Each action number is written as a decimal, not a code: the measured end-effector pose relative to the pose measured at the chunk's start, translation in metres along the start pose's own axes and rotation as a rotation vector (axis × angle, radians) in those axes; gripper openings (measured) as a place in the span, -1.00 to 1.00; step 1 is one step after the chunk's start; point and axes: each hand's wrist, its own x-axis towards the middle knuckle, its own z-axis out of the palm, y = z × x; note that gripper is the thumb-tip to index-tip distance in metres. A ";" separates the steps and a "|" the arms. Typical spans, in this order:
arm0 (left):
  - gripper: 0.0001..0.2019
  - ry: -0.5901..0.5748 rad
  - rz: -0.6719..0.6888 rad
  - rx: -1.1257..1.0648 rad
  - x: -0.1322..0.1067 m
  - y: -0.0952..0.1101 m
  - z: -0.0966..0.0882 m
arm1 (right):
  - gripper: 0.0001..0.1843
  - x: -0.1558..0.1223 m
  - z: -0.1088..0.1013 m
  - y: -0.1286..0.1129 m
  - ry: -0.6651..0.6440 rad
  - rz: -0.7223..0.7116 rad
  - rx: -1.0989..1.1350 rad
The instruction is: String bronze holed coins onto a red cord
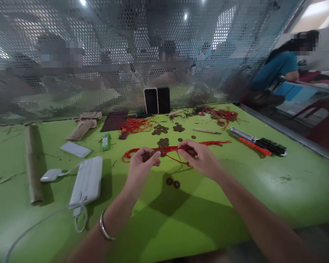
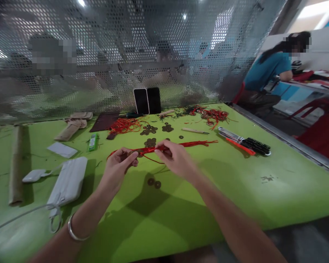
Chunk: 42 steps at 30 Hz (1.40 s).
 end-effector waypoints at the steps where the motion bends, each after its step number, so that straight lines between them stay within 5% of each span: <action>1: -0.71 -0.011 -0.005 0.009 0.003 0.000 -0.002 | -0.74 -0.003 -0.010 0.000 0.024 0.003 0.011; 6: -0.69 -0.067 -0.012 0.002 0.012 0.000 -0.010 | -0.68 -0.034 -0.065 0.007 0.152 0.039 -0.111; 10: -0.71 -0.118 -0.028 0.056 0.010 -0.002 -0.008 | -0.63 -0.063 -0.102 0.028 -0.048 0.102 -0.347; 14: -0.73 -0.151 -0.055 0.124 0.008 -0.010 -0.005 | -0.67 -0.081 -0.117 0.055 -0.223 0.181 -0.585; 18: -0.71 -0.140 -0.088 0.166 0.009 -0.017 -0.003 | -0.76 -0.076 -0.096 0.050 -0.193 0.092 -0.733; 24: -0.69 -0.112 -0.079 0.171 0.012 -0.018 -0.005 | -0.73 -0.034 -0.019 -0.003 -0.127 -0.160 -0.427; 29: -0.69 -0.140 -0.053 0.128 0.012 -0.012 -0.009 | -0.59 -0.005 0.025 -0.003 -0.081 -0.254 -0.346; 35: -0.68 -0.143 -0.038 0.083 0.011 -0.006 -0.011 | -0.73 -0.006 0.035 0.010 0.141 -0.405 -0.249; 38: -0.67 -0.127 -0.053 0.070 0.010 -0.004 -0.009 | -0.90 -0.010 0.034 0.012 0.172 -0.482 -0.212; 42: -0.66 -0.115 -0.092 0.023 0.007 -0.002 -0.007 | -0.87 -0.011 0.032 0.016 0.183 -0.533 -0.212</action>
